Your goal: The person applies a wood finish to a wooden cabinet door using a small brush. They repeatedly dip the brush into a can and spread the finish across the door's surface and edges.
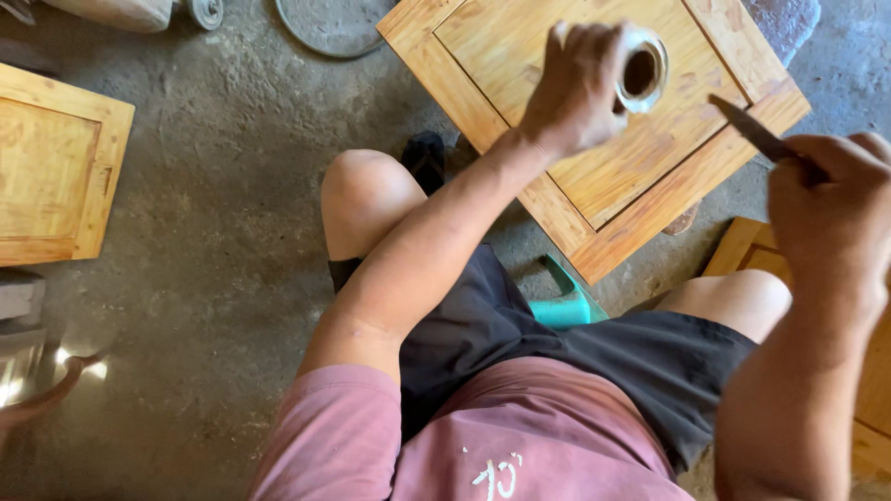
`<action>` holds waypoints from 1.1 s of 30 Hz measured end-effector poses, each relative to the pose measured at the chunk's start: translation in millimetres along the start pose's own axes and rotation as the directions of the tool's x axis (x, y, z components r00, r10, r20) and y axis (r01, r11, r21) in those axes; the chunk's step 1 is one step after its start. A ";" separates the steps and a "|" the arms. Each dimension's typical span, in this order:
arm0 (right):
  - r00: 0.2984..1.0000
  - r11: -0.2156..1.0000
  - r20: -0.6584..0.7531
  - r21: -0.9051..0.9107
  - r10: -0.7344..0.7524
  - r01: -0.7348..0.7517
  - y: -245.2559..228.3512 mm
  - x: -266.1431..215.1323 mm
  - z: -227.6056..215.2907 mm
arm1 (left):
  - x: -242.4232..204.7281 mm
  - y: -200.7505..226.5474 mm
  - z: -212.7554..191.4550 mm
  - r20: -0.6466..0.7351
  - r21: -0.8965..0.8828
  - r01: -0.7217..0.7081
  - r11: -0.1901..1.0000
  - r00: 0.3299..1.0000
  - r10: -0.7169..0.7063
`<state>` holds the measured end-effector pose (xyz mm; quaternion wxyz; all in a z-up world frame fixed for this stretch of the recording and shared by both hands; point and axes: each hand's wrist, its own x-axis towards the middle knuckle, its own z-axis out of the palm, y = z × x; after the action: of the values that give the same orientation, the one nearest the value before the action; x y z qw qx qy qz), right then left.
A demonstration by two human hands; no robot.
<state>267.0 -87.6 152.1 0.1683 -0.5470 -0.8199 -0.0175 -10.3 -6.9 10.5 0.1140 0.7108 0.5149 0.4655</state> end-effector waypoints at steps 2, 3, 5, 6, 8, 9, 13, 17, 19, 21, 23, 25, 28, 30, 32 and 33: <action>0.993 0.983 0.035 0.144 0.112 -0.116 24.1 -19.1 -4.4 | 2.9 -7.4 -16.9 -0.153 -0.084 0.013 0.996 0.988 -0.026; 0.985 0.964 0.055 0.203 0.164 -0.172 32.0 -26.6 -6.6 | 1.3 -8.5 -25.3 -0.173 -0.097 0.045 0.994 0.983 -0.061; 0.987 0.963 0.064 0.217 0.150 -0.161 39.4 -40.4 -13.0 | -4.3 -10.3 -46.6 -0.209 -0.118 0.110 0.987 0.969 -0.133; 0.995 0.981 0.054 0.170 0.086 -0.094 41.9 -45.6 -18.5 | -9.0 -8.4 -58.2 -0.227 -0.127 0.143 0.982 0.959 -0.169; 0.999 0.995 0.048 0.097 -0.015 0.010 50.3 -44.1 -24.3 | -20.4 1.7 -83.8 -0.300 -0.158 0.122 0.980 0.940 -0.165; 0.997 0.996 0.055 0.072 -0.049 0.045 55.8 -38.8 -20.2 | -29.3 9.9 -97.0 -0.293 -0.159 0.179 0.971 0.930 -0.220; 0.992 0.992 0.090 0.101 -0.090 0.081 99.6 -6.5 18.0 | -54.0 40.2 -136.9 -0.087 -0.294 0.529 0.796 0.815 -0.573; 0.989 0.998 0.131 0.023 -0.063 0.060 162.7 29.5 77.9 | -79.2 63.2 -142.2 -0.047 -0.179 0.555 0.812 0.820 -0.571; 0.993 0.988 0.032 -0.106 -0.113 0.116 186.9 42.7 108.1 | -95.2 69.3 -132.2 0.054 -0.292 0.657 0.695 0.737 -0.674; 0.983 0.996 0.182 0.081 0.020 -0.035 202.8 59.2 128.8 | -111.4 70.0 -118.2 0.166 -0.443 0.742 0.503 0.619 -0.767; 0.922 0.931 0.343 0.243 0.181 -0.273 205.9 64.8 140.6 | -120.8 62.4 -106.1 0.195 -0.541 0.732 0.414 0.588 -0.785; 0.784 0.753 0.503 0.337 0.363 -0.565 202.0 69.0 141.2 | -125.2 55.3 -98.5 0.212 -0.634 0.690 0.349 0.589 -0.779; 0.886 0.832 0.407 0.395 0.221 -0.389 190.3 78.4 129.0 | -116.0 43.9 -91.0 0.197 -0.746 0.590 0.308 0.638 -0.745; 0.840 0.805 0.465 0.362 0.281 -0.470 183.6 71.8 119.2 | -115.8 40.8 -90.9 0.185 -0.780 0.560 0.278 0.632 -0.752; 0.857 0.829 0.469 0.378 0.212 -0.412 178.7 60.1 107.4 | -111.0 35.6 -93.5 0.154 -0.802 0.532 0.271 0.623 -0.767; 0.886 0.859 0.449 0.403 0.116 -0.317 179.5 46.9 97.3 | -108.1 34.5 -93.3 0.147 -0.811 0.523 0.262 0.616 -0.774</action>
<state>387.9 46.9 46.3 0.1201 -0.5723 -0.7480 0.3139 -65.4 -142.4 24.2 0.5246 0.2256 0.5070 0.6456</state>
